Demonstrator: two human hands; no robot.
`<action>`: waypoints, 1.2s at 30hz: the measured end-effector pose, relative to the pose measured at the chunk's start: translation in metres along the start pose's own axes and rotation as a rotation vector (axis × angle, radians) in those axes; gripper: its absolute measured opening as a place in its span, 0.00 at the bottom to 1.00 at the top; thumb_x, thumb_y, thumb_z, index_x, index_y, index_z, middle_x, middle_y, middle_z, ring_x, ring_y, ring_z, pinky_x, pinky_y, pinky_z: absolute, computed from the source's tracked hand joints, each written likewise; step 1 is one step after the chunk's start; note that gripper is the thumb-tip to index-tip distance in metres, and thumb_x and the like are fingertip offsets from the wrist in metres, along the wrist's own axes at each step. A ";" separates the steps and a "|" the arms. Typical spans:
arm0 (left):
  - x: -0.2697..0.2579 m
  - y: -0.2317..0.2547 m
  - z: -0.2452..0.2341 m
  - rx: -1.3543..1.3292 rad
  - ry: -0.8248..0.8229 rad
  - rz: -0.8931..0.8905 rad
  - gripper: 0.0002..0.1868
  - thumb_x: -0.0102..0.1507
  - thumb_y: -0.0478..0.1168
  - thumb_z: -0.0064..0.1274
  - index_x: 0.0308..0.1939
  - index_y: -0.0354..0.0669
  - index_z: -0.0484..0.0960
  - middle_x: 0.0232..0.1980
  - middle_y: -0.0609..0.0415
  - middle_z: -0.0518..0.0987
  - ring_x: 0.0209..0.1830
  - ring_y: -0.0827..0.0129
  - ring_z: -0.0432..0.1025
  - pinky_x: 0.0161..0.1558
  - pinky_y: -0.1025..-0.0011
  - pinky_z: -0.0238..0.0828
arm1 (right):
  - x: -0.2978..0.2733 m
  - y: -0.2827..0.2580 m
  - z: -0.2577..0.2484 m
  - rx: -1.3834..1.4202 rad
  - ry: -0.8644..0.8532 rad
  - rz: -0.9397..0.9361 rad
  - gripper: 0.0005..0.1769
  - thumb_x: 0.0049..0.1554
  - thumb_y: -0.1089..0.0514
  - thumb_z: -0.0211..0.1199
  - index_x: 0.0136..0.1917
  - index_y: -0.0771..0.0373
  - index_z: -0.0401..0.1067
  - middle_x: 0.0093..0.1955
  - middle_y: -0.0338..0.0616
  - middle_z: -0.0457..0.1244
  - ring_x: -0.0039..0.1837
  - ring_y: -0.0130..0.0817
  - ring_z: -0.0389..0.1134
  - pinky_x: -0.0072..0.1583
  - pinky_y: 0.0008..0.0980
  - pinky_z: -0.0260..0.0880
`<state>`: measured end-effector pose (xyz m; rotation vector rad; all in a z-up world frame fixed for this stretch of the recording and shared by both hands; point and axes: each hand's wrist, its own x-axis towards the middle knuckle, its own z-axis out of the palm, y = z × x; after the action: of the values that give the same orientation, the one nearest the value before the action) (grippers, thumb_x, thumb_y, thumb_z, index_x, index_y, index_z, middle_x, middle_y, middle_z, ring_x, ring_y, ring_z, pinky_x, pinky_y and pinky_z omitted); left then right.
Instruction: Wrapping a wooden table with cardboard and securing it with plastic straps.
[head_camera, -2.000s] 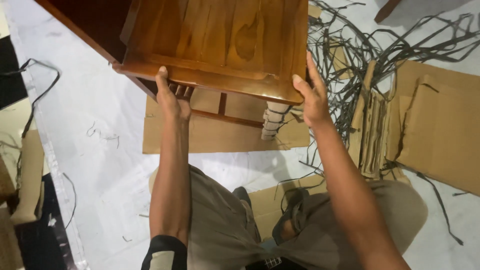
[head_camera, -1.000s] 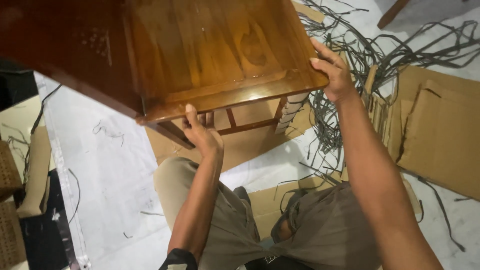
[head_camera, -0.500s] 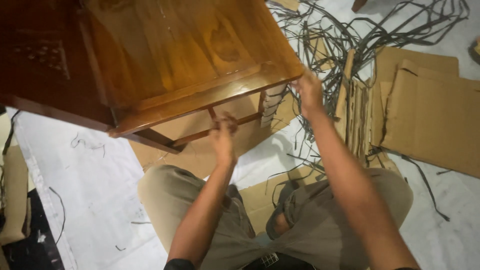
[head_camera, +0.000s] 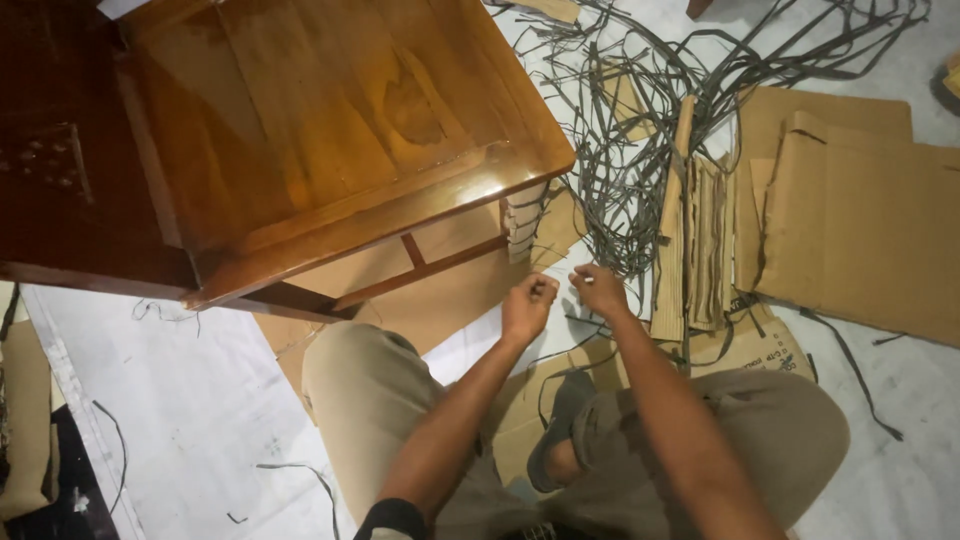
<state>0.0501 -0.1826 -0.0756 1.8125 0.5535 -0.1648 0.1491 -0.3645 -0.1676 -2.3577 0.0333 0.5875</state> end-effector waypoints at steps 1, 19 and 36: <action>-0.001 -0.003 0.003 0.001 0.000 -0.002 0.07 0.61 0.58 0.58 0.39 0.70 0.86 0.30 0.68 0.84 0.38 0.72 0.81 0.48 0.69 0.76 | -0.003 0.002 0.001 0.001 -0.002 0.001 0.23 0.58 0.35 0.66 0.63 0.42 0.77 0.62 0.35 0.70 0.60 0.34 0.73 0.62 0.39 0.73; -0.001 -0.026 0.015 0.577 -0.506 0.107 0.16 0.63 0.47 0.53 0.54 0.51 0.84 0.50 0.49 0.84 0.56 0.46 0.78 0.58 0.48 0.74 | -0.021 0.013 -0.024 -0.122 0.127 0.160 0.27 0.61 0.43 0.54 0.69 0.54 0.72 0.75 0.51 0.58 0.79 0.50 0.55 0.75 0.51 0.58; 0.014 -0.052 0.039 0.715 -0.602 0.146 0.18 0.65 0.49 0.51 0.57 0.52 0.81 0.53 0.50 0.82 0.60 0.49 0.75 0.59 0.48 0.73 | -0.018 0.050 -0.039 0.015 0.514 0.389 0.11 0.57 0.52 0.60 0.52 0.53 0.74 0.51 0.45 0.60 0.59 0.51 0.69 0.60 0.50 0.69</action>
<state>0.0454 -0.2035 -0.1382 2.3266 -0.0953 -0.8613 0.1397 -0.4298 -0.1658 -2.4403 0.7354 0.1386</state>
